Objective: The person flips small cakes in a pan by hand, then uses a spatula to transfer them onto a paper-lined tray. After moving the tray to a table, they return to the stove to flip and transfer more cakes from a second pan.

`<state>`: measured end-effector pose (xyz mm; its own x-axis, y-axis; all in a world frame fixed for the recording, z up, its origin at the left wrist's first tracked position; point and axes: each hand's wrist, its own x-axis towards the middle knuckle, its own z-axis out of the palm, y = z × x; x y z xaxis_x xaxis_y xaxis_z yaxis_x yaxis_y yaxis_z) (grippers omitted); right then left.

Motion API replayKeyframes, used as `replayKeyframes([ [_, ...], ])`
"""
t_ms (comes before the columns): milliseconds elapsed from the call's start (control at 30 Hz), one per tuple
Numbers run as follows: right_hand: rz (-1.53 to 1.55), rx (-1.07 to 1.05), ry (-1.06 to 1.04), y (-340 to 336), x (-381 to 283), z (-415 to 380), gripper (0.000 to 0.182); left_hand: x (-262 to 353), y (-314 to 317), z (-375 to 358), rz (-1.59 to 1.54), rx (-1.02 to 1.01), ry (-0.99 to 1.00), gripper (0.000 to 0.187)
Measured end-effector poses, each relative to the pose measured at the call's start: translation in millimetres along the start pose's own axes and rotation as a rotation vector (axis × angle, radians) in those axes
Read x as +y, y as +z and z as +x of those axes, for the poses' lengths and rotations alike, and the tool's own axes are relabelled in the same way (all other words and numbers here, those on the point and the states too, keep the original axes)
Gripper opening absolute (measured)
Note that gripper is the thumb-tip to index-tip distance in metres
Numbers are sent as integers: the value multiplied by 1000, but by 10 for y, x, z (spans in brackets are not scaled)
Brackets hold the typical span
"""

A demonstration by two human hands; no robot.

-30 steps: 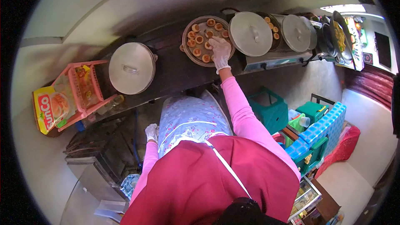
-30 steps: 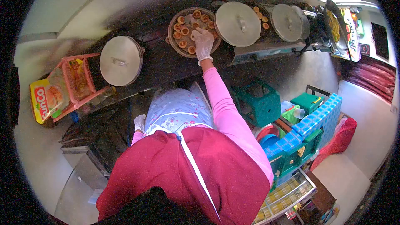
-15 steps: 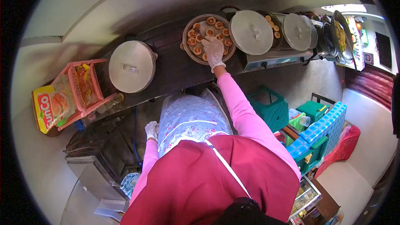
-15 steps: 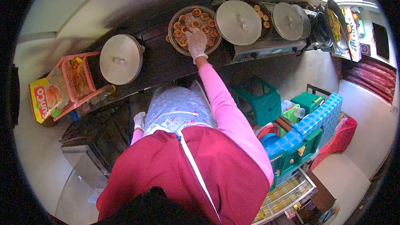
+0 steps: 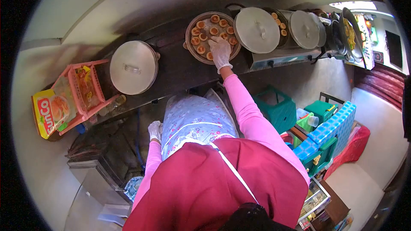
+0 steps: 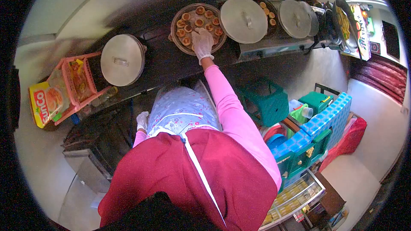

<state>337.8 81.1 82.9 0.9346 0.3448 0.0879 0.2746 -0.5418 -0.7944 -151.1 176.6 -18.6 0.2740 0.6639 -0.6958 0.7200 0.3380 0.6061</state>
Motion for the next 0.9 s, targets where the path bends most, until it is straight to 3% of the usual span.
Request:
replayKeyframes([
  [67,157,-25,5,151,214,21,26,150,15,-58,-83,9,-73,14],
  [167,568,-147,459,-213,-430,-87,27,269,16,-103,-215,24,-206,14],
  [200,577,-129,460,-231,-441,-124,27,276,29,-126,-260,23,-257,13],
  [267,592,-91,458,-262,-443,-158,29,18,45,-19,-130,11,-154,13],
  [367,325,-132,449,-302,-393,-173,32,-16,35,20,141,15,42,14],
  [400,180,-125,332,-287,-335,-199,33,-1,14,-20,246,18,108,14],
  [467,-110,-106,99,-226,-143,-256,34,31,34,-38,15,36,-45,15],
  [500,-82,-96,87,-193,-102,-287,34,72,58,-48,-101,43,-120,15],
  [600,-45,-83,81,-125,-72,-338,33,207,30,-97,58,-4,-96,15],
  [700,140,-130,28,-214,-170,-399,32,277,58,-121,-152,59,-214,15],
  [800,304,-60,201,-202,-202,-443,31,153,59,-24,-130,15,-203,13],
  [900,147,-75,335,-304,-161,-476,32,-5,93,74,-231,18,-192,17],
])
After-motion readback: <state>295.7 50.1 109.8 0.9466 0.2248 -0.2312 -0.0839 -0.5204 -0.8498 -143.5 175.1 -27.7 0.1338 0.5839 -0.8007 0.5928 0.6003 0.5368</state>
